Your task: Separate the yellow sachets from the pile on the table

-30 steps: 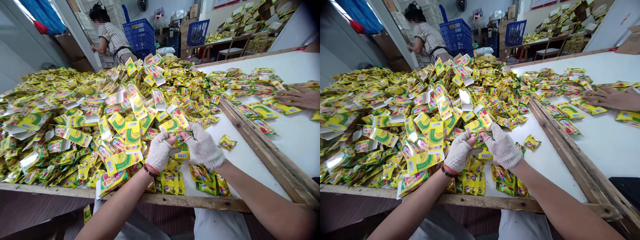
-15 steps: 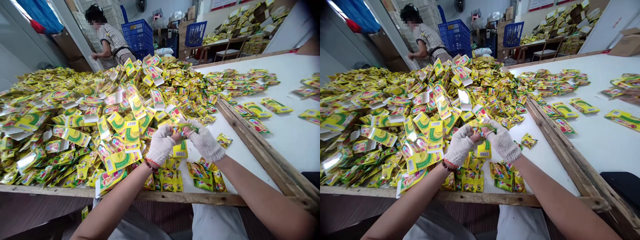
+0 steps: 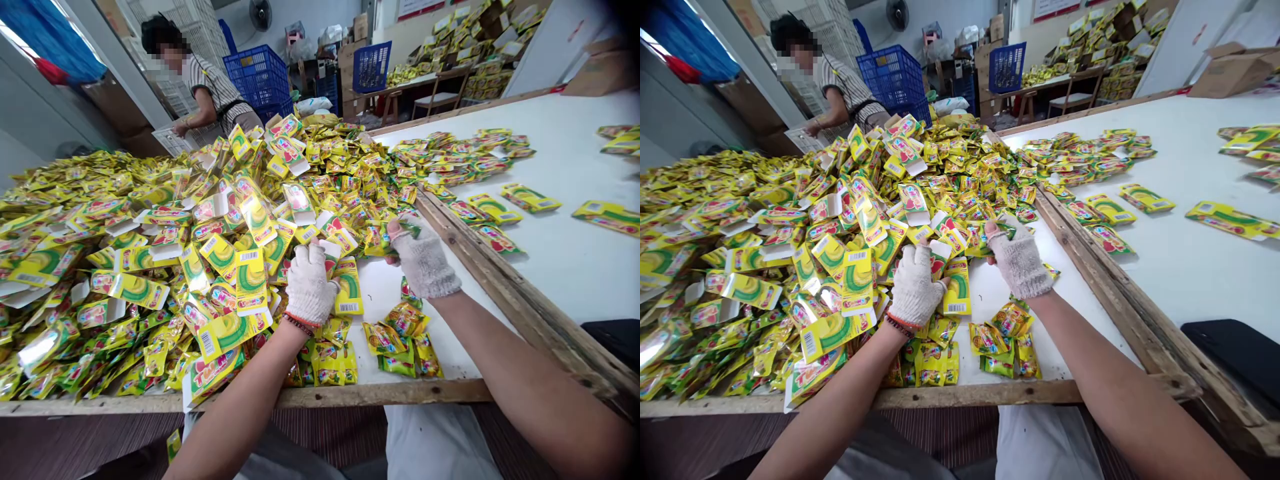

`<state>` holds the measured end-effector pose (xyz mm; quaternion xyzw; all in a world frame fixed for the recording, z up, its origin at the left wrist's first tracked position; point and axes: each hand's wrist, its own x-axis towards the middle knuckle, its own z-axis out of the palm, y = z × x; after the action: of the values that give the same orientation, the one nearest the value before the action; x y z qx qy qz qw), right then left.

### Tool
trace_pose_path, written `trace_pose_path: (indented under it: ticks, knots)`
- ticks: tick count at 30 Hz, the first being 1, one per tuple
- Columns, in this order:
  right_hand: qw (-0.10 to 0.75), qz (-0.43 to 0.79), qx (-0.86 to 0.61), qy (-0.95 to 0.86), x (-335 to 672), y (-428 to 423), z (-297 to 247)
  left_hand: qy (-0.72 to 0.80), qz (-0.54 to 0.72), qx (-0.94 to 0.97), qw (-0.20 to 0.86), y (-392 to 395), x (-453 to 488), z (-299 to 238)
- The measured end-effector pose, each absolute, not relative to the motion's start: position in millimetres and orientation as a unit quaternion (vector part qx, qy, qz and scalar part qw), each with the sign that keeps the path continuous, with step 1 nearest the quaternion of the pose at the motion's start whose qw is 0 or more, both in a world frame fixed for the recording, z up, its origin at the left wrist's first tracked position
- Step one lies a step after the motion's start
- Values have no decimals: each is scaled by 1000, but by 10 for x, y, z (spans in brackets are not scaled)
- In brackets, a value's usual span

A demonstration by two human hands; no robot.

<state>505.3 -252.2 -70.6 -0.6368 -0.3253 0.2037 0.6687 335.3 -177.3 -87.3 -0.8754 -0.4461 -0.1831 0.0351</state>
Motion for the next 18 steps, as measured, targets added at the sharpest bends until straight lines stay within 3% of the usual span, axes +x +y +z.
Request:
trace_pose_path:
  ticks: [7, 18]
  knots:
    - [617, 94, -675, -394, 4928, -2498, -784, -351, -236, -898, -116, -1840, 3190, -859]
    - [510, 63, -700, -496, 4827, -2462, -858, -336, -264, -898, -110, -1878, 3200, -893]
